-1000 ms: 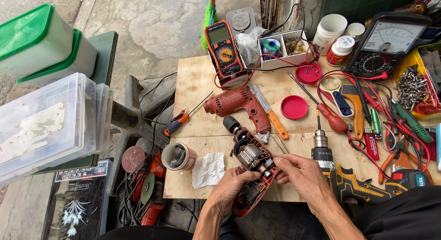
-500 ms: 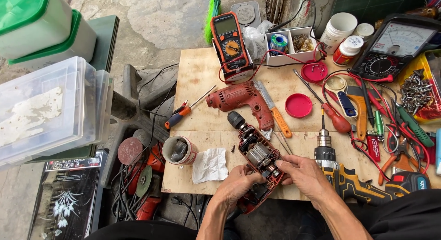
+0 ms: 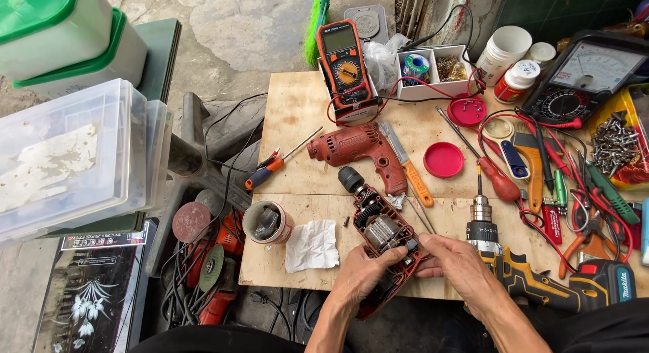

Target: Disassembling and inspecting the internal components of a power drill for repair on a workbench.

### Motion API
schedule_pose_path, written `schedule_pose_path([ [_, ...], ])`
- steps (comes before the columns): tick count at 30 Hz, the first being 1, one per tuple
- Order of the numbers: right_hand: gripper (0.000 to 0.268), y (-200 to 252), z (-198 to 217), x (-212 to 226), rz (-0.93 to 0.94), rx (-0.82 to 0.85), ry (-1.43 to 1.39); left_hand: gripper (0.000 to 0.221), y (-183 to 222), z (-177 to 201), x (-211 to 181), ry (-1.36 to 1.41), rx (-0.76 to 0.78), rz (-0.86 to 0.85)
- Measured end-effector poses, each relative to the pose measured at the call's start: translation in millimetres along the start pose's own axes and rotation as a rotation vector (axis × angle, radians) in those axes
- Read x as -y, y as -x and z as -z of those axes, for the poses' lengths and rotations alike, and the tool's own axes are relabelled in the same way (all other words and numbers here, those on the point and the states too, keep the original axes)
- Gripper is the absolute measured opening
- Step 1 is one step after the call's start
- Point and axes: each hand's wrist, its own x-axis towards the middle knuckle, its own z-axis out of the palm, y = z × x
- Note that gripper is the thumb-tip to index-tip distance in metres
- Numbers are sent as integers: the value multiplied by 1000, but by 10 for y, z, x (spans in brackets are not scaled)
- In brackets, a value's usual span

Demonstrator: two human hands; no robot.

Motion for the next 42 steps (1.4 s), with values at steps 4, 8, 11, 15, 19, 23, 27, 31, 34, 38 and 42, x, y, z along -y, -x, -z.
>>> schedule_pose_path([
  [4,58,-114,70,-22,27,-131,150,49,54,-11,-66,35,-1,-18],
  [8,44,-443,87,-213,260,-274,627,53,93,-27,-116,33,-19,5],
  [11,44,-854,117,-433,455,-340,867,53,71,-16,-66,9,-29,-1],
  [15,57,-1214,103,-545,605,-432,1097,50,118,-27,-116,102,-53,44],
  [19,20,-1435,140,-651,640,-388,1080,57,165,-7,-161,155,-34,15],
  [23,18,-723,104,-62,307,-316,858,46,119,-42,-152,257,-43,41],
  [27,41,122,230,160,58,-108,199,50,101,-85,-124,244,-62,55],
  [31,61,220,413,-315,-24,-97,-272,48,69,-143,-126,265,-92,115],
  [34,53,209,497,-534,-166,-81,-350,51,25,-199,-97,242,-112,146],
  [38,38,164,484,-568,-233,188,-382,41,-66,-232,-4,256,-134,48],
  [42,32,65,474,-530,-298,192,-404,47,7,-274,-121,266,-158,62],
])
